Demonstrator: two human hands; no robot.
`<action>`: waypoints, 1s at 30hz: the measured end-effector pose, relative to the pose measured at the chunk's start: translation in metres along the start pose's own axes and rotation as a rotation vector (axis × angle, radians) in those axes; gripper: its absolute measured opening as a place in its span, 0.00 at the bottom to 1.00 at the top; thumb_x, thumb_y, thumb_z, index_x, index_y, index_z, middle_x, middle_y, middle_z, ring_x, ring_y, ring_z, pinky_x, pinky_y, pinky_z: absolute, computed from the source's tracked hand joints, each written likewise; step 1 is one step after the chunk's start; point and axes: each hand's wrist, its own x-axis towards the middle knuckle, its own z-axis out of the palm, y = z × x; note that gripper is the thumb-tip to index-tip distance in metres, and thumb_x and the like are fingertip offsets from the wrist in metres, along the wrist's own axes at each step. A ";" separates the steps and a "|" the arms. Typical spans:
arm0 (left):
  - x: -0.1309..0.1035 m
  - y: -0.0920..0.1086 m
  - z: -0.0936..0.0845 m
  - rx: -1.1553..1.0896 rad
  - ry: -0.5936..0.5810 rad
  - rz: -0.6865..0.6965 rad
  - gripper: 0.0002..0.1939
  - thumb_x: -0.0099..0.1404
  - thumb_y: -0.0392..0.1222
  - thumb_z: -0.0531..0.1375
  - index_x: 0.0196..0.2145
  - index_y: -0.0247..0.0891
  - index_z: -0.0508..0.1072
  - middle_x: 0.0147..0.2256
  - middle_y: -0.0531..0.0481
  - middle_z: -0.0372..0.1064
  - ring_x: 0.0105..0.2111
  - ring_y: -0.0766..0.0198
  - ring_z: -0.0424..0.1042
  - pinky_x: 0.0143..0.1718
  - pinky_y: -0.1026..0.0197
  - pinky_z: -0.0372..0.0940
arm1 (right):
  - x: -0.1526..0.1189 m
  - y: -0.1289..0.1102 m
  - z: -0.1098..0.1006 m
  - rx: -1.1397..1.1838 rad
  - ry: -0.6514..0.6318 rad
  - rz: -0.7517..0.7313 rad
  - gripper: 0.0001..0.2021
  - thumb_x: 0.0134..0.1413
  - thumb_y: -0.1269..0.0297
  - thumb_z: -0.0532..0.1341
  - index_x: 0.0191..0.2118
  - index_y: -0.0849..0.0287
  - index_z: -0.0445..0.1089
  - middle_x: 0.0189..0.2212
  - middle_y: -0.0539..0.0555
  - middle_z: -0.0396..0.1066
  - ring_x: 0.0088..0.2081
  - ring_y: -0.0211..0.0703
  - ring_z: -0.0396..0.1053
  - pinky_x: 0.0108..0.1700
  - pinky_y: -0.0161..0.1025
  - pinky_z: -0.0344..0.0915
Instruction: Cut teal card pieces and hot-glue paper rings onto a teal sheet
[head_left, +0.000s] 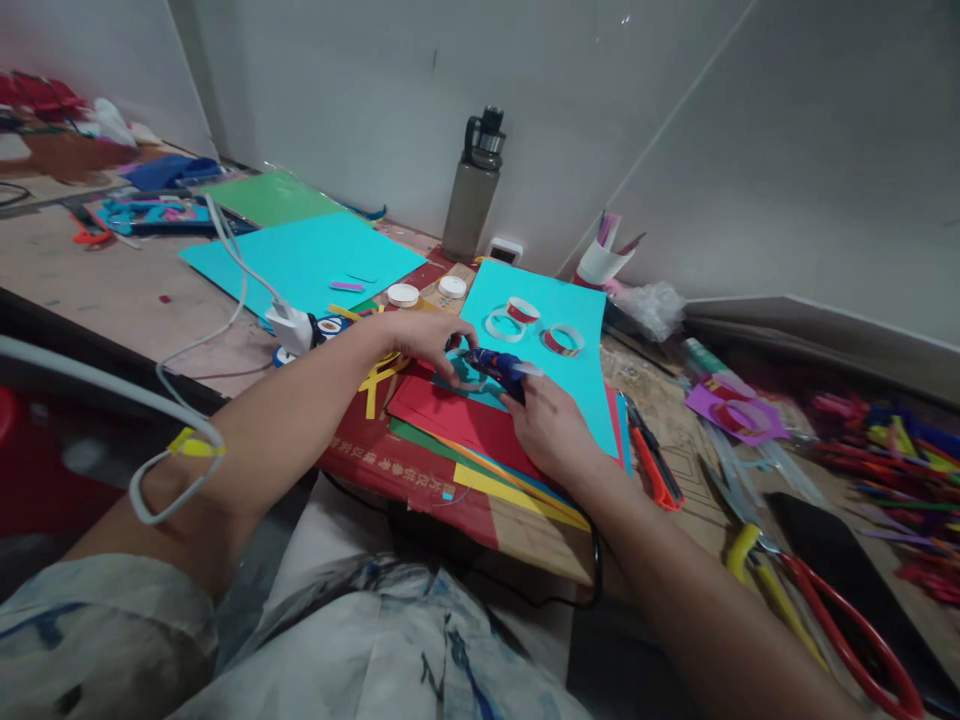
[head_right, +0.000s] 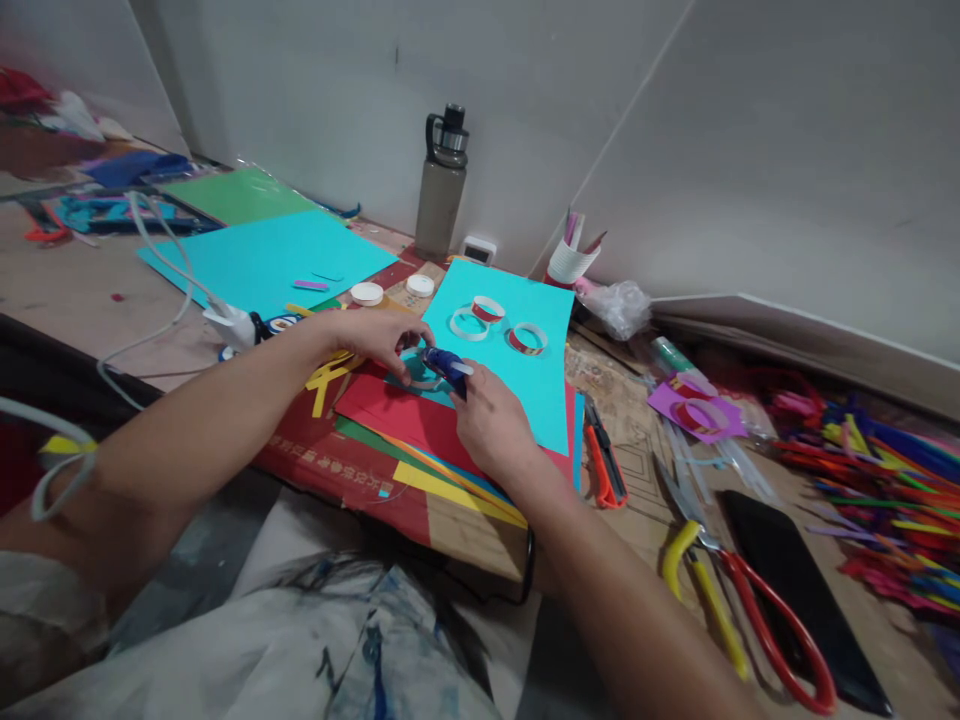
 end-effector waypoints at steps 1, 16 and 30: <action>0.000 -0.001 0.000 0.002 0.003 0.002 0.37 0.46 0.55 0.65 0.53 0.40 0.67 0.41 0.48 0.69 0.36 0.61 0.67 0.35 0.63 0.55 | 0.001 -0.001 0.001 0.000 -0.006 0.006 0.16 0.59 0.68 0.52 0.52 0.65 0.64 0.45 0.66 0.72 0.46 0.54 0.71 0.48 0.50 0.69; 0.001 -0.005 0.002 -0.009 0.006 0.006 0.37 0.46 0.54 0.66 0.53 0.40 0.67 0.41 0.48 0.69 0.36 0.62 0.67 0.34 0.64 0.55 | -0.002 0.005 0.000 -0.027 0.016 -0.024 0.16 0.61 0.64 0.52 0.51 0.64 0.64 0.45 0.66 0.72 0.48 0.53 0.70 0.49 0.49 0.68; 0.002 -0.003 0.001 0.017 -0.007 -0.001 0.38 0.47 0.55 0.65 0.54 0.39 0.67 0.41 0.47 0.70 0.37 0.61 0.67 0.37 0.62 0.55 | 0.000 0.002 0.002 -0.010 0.006 -0.019 0.15 0.61 0.64 0.53 0.50 0.66 0.65 0.45 0.67 0.72 0.49 0.54 0.70 0.48 0.49 0.69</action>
